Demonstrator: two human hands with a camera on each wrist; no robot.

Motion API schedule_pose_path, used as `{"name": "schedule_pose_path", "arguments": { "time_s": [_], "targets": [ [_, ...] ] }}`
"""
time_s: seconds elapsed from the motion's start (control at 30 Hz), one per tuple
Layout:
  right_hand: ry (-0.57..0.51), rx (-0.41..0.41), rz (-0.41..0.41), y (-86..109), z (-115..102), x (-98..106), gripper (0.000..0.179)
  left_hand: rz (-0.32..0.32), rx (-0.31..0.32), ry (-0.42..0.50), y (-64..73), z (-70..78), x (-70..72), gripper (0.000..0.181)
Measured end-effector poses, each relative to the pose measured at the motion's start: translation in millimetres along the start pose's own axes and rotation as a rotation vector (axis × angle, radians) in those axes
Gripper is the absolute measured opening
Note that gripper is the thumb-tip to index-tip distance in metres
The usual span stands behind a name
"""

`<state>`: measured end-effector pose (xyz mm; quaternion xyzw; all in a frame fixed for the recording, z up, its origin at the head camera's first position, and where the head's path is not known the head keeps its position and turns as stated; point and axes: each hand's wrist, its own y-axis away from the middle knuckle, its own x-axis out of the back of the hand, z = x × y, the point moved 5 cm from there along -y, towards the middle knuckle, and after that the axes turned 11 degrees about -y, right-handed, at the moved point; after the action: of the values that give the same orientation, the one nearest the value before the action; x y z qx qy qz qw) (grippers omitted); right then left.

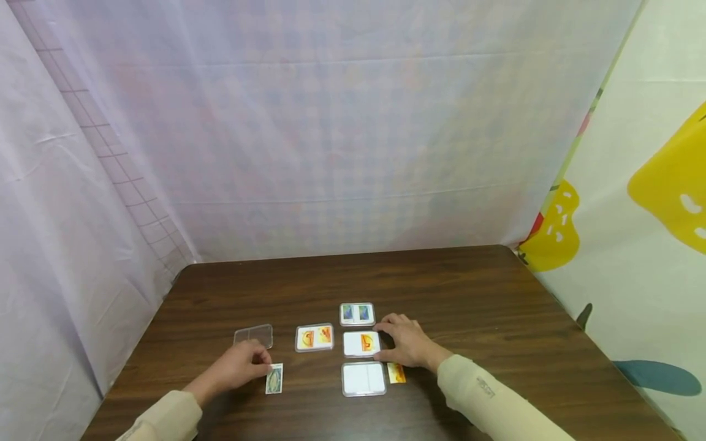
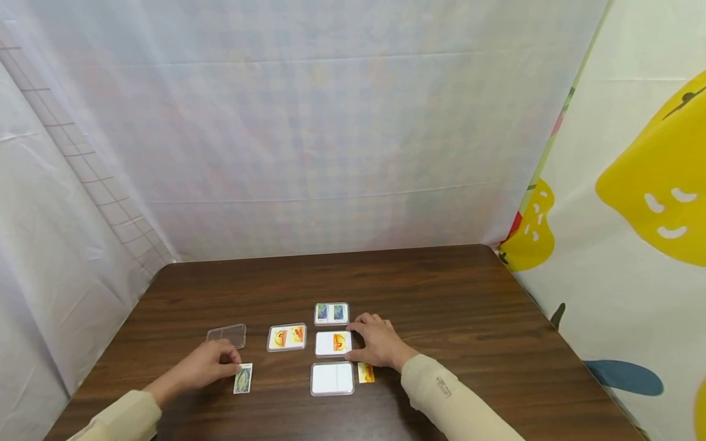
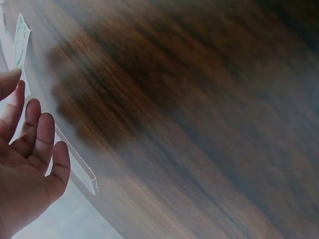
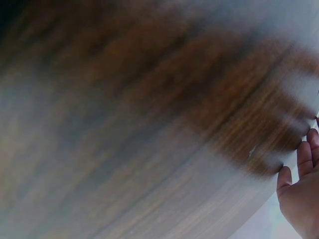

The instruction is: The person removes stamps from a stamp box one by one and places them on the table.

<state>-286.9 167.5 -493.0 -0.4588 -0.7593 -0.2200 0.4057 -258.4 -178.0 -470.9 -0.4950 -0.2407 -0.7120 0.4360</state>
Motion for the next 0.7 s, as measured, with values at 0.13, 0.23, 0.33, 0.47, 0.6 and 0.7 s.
{"name": "schedule_pose_path", "arguments": {
  "time_s": [0.13, 0.23, 0.33, 0.47, 0.6, 0.7],
  "targets": [
    [-0.004, -0.001, -0.002, 0.2, 0.2, -0.4, 0.061, 0.012, -0.019, -0.033, -1.0, 0.6, -0.7, 0.012],
    [-0.005, -0.002, 0.001, 0.0, 0.2, -0.3, 0.061, 0.021, -0.035, -0.041, -0.9, 1.6, -0.8, 0.011],
    [0.002, -0.004, 0.001, -0.5, 0.3, -0.2, 0.061, 0.03, -0.046, -0.037, -1.1, 1.8, -0.6, 0.01],
    [-0.001, -0.001, -0.001, -0.5, -0.3, 0.4, 0.061, 0.037, -0.044, -0.035, -2.3, 0.8, -0.1, 0.009],
    [-0.002, 0.004, 0.002, -0.1, -0.7, 0.8, 0.061, 0.035, -0.047, -0.027, -4.2, 1.3, 0.7, 0.009],
    [0.002, 0.004, 0.003, 0.0, -0.3, 0.6, 0.061, 0.026, -0.058, -0.015, -6.6, 3.9, 1.1, 0.008]
  ]
}}
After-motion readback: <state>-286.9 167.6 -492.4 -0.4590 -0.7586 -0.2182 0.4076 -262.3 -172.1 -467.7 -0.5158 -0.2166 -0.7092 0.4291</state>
